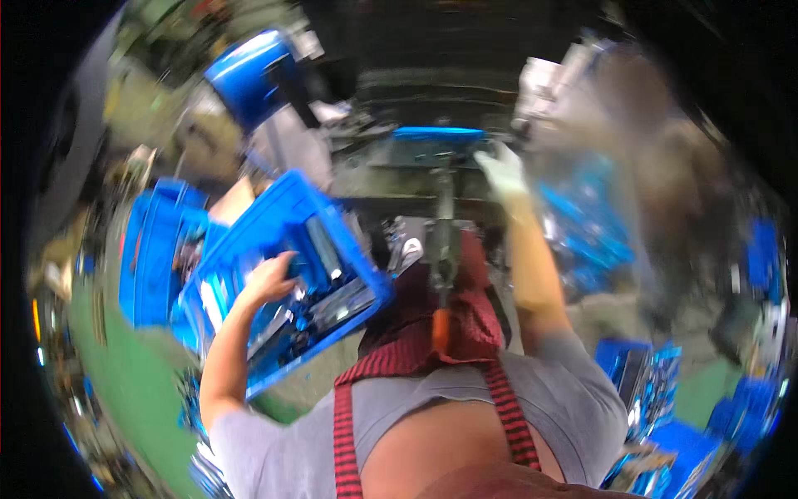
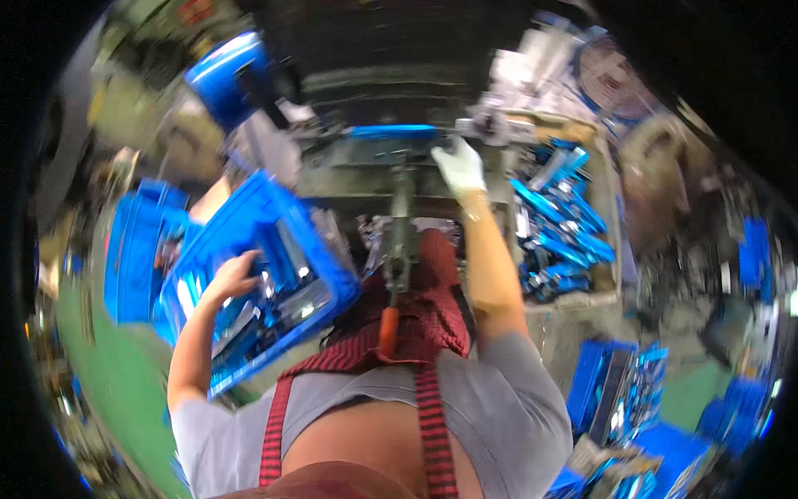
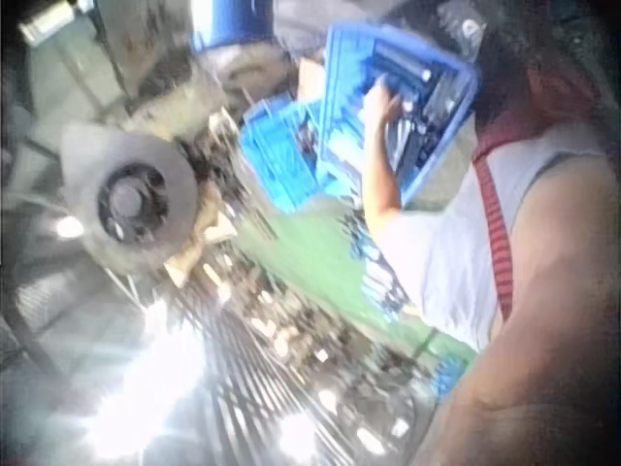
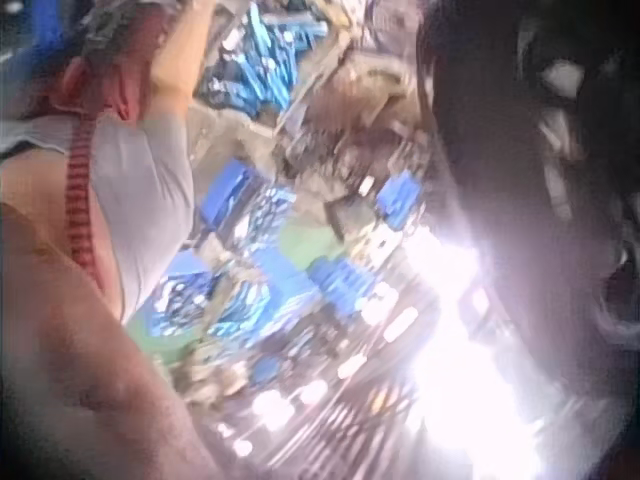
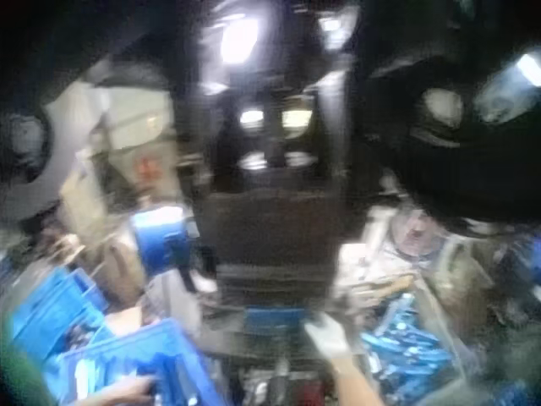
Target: The person repeatedly takes metal pieces from a blue bin, positions them into a machine press, pulls a lever to press them, and places the processed pieces into a container.
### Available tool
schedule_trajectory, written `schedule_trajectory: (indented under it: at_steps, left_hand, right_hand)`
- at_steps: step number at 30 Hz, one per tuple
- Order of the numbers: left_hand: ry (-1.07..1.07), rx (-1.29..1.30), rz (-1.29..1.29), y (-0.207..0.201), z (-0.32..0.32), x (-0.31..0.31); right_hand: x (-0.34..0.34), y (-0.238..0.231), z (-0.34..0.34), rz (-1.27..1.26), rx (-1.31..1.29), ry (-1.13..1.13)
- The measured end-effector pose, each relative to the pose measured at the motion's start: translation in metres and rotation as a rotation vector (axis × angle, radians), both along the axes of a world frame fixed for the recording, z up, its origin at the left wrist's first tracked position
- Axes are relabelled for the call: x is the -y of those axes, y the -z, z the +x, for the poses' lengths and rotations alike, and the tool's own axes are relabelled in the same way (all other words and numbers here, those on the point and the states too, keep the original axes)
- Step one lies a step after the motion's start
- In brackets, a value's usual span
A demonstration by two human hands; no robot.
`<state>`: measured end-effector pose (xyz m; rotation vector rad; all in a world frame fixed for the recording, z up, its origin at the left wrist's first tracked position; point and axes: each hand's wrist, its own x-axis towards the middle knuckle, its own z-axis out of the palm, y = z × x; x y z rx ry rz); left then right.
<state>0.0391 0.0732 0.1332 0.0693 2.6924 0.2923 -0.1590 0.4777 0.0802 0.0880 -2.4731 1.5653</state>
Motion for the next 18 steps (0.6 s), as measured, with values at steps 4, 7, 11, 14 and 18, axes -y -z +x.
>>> schedule_trajectory:
  at_steps: [4,7,11,14,18]
  left_hand:
    - [-0.280,-0.377,0.240,-0.062,-0.021,-0.018]
    - [-0.317,-0.685,0.398,-0.065,-0.026,0.009]
    - [-0.627,-0.504,1.211,-0.076,-0.021,0.000]
    - [-0.563,-0.329,1.313,-0.051,-0.086,-0.016]
    - [-0.835,-0.247,1.600,0.033,-0.147,-0.039]
  right_hand:
    - [0.005,0.001,-0.037,0.479,0.093,0.267]
    - [-0.030,0.004,0.005,0.436,0.000,0.193]
    - [-0.096,0.013,0.068,0.267,0.162,0.215]
    - [-0.206,0.099,0.040,0.428,0.205,-0.023]
    - [-0.130,0.039,0.043,-0.802,0.478,0.234]
